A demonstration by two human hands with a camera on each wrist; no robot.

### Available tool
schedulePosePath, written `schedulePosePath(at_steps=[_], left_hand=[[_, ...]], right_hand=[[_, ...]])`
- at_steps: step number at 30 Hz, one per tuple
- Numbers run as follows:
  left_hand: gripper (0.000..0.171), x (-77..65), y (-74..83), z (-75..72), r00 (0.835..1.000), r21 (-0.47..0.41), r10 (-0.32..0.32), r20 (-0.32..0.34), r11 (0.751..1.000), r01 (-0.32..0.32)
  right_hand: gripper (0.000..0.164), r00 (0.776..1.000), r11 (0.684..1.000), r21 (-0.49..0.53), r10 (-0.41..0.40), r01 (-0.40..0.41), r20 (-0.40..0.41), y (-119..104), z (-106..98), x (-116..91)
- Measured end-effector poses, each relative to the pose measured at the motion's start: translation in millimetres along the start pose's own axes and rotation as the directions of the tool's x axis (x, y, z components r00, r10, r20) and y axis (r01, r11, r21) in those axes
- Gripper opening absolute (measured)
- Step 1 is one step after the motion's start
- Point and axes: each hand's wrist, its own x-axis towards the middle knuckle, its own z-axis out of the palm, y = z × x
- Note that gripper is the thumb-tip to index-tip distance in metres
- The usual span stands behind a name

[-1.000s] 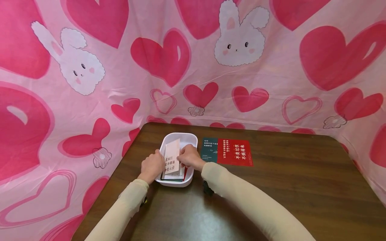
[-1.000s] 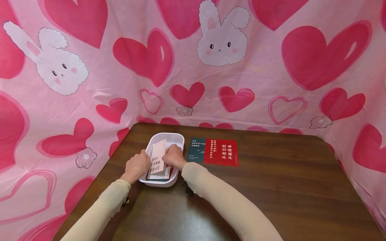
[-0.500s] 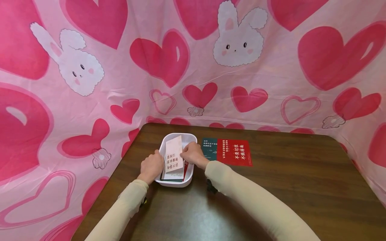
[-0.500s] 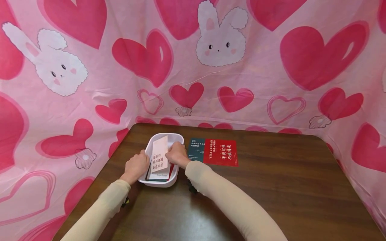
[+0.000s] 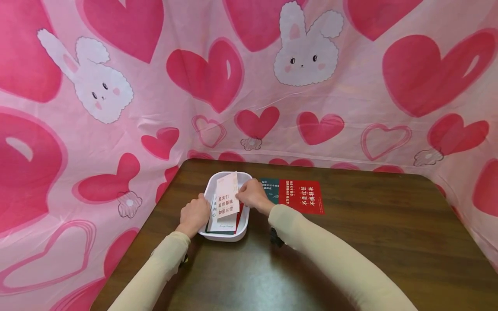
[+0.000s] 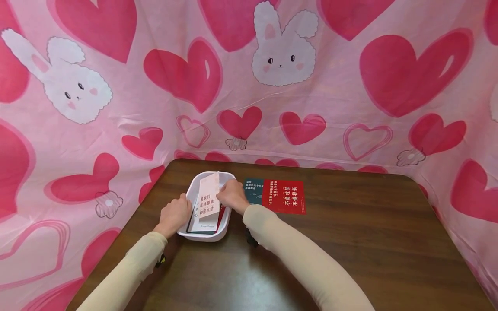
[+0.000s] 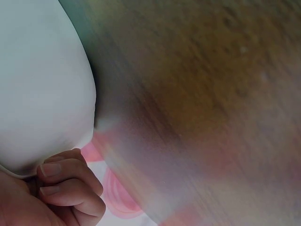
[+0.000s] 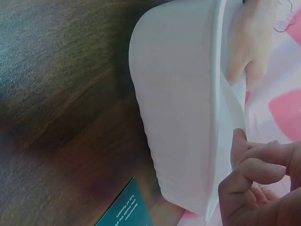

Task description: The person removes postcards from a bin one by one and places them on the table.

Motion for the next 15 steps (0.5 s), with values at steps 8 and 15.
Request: schedulePosePath(at_steps=[8,15], left_hand=[[0.051,-2.2,0.3,0.0,1.000,0.009,-0.001,0.003,1.000,0.001],[0.050,-2.2,0.3,-1.6,1.000,-0.001,0.005,0.000,1.000,-0.005]], right_hand=[[0.013,1.000,1.000,-0.018,0.012,-0.012,-0.011,2.2,-6.6,1.5],[0.013,0.999,1.000,-0.006,0.000,0.000,-0.048,4.5,-13.4,-1.3]])
